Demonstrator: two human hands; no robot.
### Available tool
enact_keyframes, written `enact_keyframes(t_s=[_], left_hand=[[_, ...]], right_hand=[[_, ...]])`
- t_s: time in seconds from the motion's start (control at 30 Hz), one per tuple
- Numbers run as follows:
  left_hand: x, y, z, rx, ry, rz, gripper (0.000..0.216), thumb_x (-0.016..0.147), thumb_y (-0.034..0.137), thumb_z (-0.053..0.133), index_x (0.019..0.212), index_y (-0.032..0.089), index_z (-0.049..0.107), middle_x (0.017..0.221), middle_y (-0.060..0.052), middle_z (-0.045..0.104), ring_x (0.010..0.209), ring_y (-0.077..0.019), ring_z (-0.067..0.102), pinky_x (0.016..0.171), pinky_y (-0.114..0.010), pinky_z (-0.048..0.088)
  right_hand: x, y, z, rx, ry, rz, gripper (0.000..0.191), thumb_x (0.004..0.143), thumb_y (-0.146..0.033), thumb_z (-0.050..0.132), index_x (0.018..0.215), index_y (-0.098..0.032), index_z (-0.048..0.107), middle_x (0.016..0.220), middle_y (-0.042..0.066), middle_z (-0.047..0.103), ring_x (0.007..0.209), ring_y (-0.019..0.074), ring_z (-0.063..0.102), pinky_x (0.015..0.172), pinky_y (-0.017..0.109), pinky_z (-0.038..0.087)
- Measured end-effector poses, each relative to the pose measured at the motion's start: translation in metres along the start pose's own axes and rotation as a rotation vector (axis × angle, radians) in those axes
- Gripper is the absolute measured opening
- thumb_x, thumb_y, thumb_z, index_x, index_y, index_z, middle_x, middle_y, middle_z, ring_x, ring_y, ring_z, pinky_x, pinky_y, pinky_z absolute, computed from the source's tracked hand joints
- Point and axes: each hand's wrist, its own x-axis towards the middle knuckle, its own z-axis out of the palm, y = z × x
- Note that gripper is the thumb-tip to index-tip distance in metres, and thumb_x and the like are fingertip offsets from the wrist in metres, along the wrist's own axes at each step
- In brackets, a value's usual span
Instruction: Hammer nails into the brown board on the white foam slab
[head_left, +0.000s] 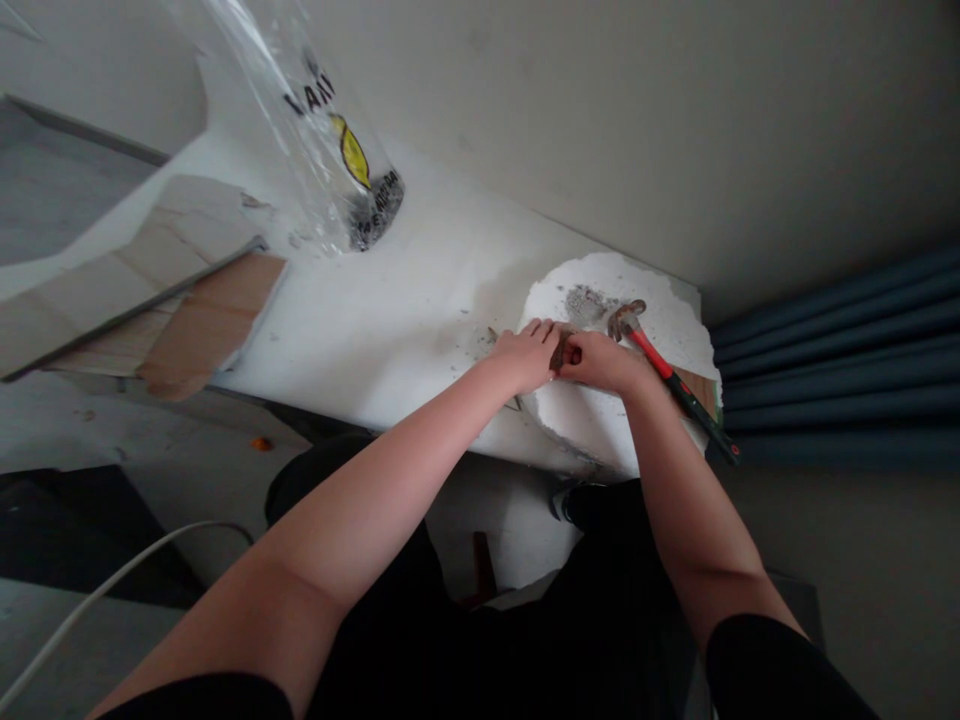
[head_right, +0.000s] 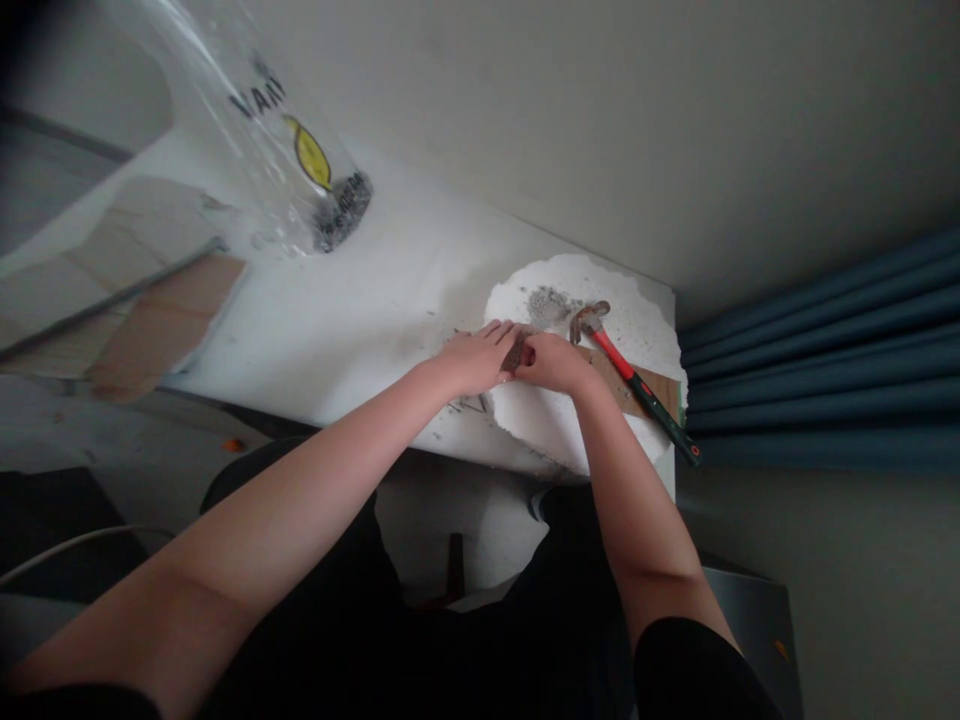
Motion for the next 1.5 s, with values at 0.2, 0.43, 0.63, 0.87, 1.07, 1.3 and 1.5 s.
enact_keyframes(t_s=[0.2, 0.43, 0.63, 0.87, 1.07, 1.3, 1.5], left_hand=[[0.0003, 0.0009, 0.0012, 0.001, 0.012, -0.004, 0.074, 0.100, 0.038, 0.046, 0.163, 0.010, 0.020, 0.170, -0.015, 0.022, 0.156, -0.0286, 0.023, 0.114, -0.050, 0.043], [0.0007, 0.0011, 0.0006, 0.002, 0.013, -0.001, 0.074, 0.099, 0.038, 0.047, 0.162, 0.009, 0.021, 0.170, -0.015, 0.023, 0.156, -0.0287, 0.022, 0.114, -0.050, 0.043], [0.0000, 0.0020, -0.0024, -0.002, -0.007, -0.004, 0.074, 0.100, 0.039, 0.047, 0.162, 0.011, 0.021, 0.170, -0.016, 0.022, 0.156, -0.0288, 0.021, 0.114, -0.050, 0.043], [-0.0010, 0.0024, -0.0029, -0.023, -0.012, -0.008, 0.071, 0.100, 0.037, 0.047, 0.163, 0.015, 0.021, 0.170, -0.015, 0.022, 0.156, -0.0298, 0.021, 0.114, -0.050, 0.041], [-0.0005, 0.0020, -0.0012, -0.023, 0.007, -0.003, 0.072, 0.100, 0.035, 0.049, 0.163, 0.016, 0.021, 0.170, -0.016, 0.023, 0.156, -0.0301, 0.022, 0.114, -0.049, 0.041], [-0.0022, 0.0031, -0.0050, -0.010, -0.014, -0.004, 0.073, 0.100, 0.037, 0.048, 0.163, 0.011, 0.020, 0.170, -0.016, 0.021, 0.157, -0.0288, 0.021, 0.116, -0.048, 0.040], [-0.0003, 0.0014, -0.0026, -0.004, -0.022, -0.007, 0.075, 0.100, 0.039, 0.047, 0.164, 0.013, 0.017, 0.171, -0.015, 0.019, 0.157, -0.0292, 0.019, 0.116, -0.050, 0.041]], right_hand=[[0.0002, -0.0031, -0.0012, -0.011, 0.005, -0.003, 0.011, 0.075, -0.027, 0.069, 0.074, -0.018, 0.064, 0.075, 0.005, 0.068, 0.066, 0.0167, 0.055, 0.059, 0.028, 0.034], [0.0005, -0.0044, -0.0020, -0.049, -0.002, -0.008, 0.013, 0.075, -0.029, 0.070, 0.072, -0.018, 0.062, 0.072, 0.005, 0.066, 0.064, 0.0159, 0.052, 0.058, 0.028, 0.033], [0.0016, -0.0036, -0.0022, -0.059, -0.005, -0.019, 0.013, 0.076, -0.029, 0.069, 0.072, -0.019, 0.063, 0.073, 0.005, 0.067, 0.063, 0.0165, 0.052, 0.058, 0.029, 0.033], [0.0007, -0.0060, -0.0019, -0.068, 0.001, -0.003, 0.012, 0.076, -0.029, 0.071, 0.076, -0.017, 0.067, 0.077, 0.008, 0.070, 0.067, 0.0182, 0.055, 0.060, 0.029, 0.035], [0.0005, -0.0044, -0.0012, -0.034, 0.010, -0.017, 0.014, 0.076, -0.029, 0.071, 0.071, -0.019, 0.063, 0.073, 0.006, 0.067, 0.064, 0.0168, 0.052, 0.059, 0.029, 0.034], [0.0031, -0.0034, 0.0005, -0.063, 0.019, -0.030, 0.015, 0.076, -0.030, 0.070, 0.069, -0.019, 0.062, 0.074, 0.007, 0.068, 0.064, 0.0171, 0.052, 0.058, 0.030, 0.032], [-0.0017, 0.0021, 0.0019, 0.050, 0.045, -0.042, 0.013, 0.076, -0.025, 0.070, 0.072, -0.020, 0.058, 0.073, 0.003, 0.066, 0.065, 0.0163, 0.053, 0.059, 0.027, 0.034]])
